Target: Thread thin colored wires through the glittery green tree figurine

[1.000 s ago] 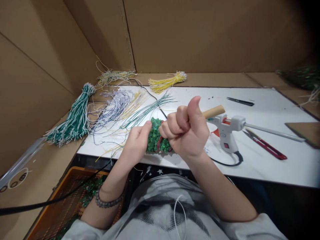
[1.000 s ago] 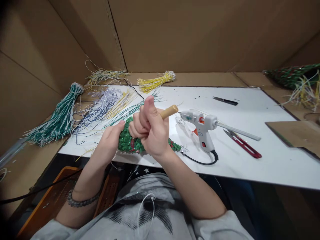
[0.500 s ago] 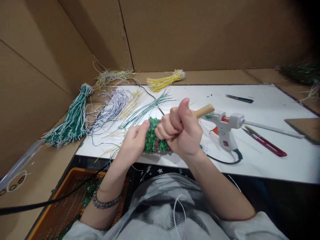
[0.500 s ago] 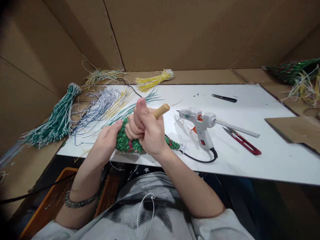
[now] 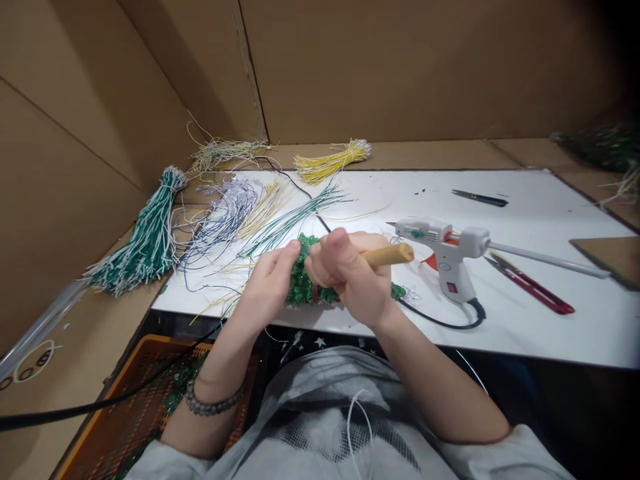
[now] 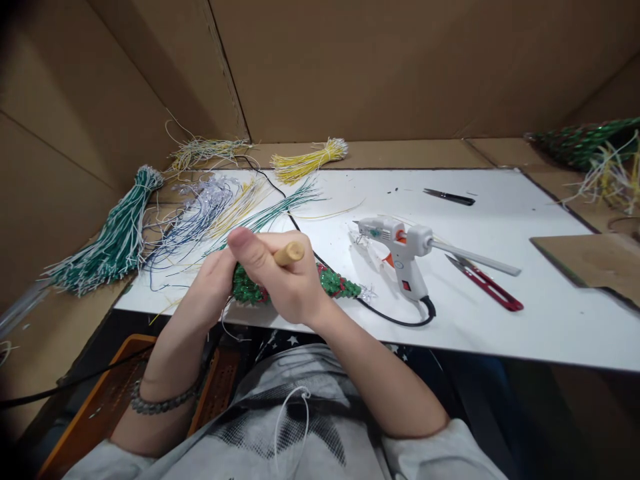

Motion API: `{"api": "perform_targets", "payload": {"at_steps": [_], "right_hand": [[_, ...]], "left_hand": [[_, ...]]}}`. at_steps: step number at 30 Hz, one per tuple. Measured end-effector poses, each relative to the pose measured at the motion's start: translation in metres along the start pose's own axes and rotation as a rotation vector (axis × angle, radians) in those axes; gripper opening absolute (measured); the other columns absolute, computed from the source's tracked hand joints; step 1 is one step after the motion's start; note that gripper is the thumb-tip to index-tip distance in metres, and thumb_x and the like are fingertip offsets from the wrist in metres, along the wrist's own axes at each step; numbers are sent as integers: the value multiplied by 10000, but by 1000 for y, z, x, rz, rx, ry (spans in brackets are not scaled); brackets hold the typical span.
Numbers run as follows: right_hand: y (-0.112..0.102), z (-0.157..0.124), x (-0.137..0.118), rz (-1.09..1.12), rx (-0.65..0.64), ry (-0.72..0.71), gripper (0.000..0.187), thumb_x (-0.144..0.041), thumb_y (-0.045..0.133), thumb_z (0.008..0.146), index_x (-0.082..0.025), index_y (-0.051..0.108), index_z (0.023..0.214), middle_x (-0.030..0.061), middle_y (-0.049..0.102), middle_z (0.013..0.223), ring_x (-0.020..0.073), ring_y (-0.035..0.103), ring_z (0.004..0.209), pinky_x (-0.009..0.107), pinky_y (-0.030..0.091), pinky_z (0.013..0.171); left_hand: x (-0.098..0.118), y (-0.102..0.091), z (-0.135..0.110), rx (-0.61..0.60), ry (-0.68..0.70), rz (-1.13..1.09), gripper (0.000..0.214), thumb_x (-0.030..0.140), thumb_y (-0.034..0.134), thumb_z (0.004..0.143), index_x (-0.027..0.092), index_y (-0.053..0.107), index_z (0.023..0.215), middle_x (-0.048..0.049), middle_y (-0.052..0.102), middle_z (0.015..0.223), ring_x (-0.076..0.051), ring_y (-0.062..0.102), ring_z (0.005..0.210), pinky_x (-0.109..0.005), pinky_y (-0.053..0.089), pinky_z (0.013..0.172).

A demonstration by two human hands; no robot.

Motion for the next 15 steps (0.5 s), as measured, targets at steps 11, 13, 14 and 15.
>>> {"api": "perform_targets", "payload": {"at_steps": [11,13,14,15], "right_hand": [[5,7,-5,199,-20,39,660,-509,651,900,-179,270,474,-78,205,443,39,196,378,248,165,386],[5,6,-5,191,-17,40,665,-534,642,898,-179,276,471,-77,208,443,40,206,378,243,173,389],[5,6,-4,186,-15,41,668,-543,636,899,-180,278,469,-78,208,442,40,207,377,241,176,390],[5,6,-4,182,-15,40,671,-549,633,899,-180,276,467,-78,206,440,40,205,374,240,176,389]], "left_hand": [[-32,9,6,-197,-269,-255,338,355,457,876,227,366,576,63,259,519,-84,226,435,-222,186,400],[-29,8,7,-272,-240,-222,345,368,499,883,214,407,588,65,288,516,-76,237,437,-214,181,407],[-29,8,7,-310,-225,-207,355,394,520,889,208,428,601,66,305,516,-73,246,439,-210,179,410],[-29,7,6,-346,-212,-193,366,426,538,893,204,446,617,67,322,516,-71,256,441,-206,180,414]]}}
Point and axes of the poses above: each hand's wrist, its own z-axis towards the middle knuckle, its own y-axis out of the palm, x = y × z, the point moved 8 cm from there along z, towards the middle knuckle
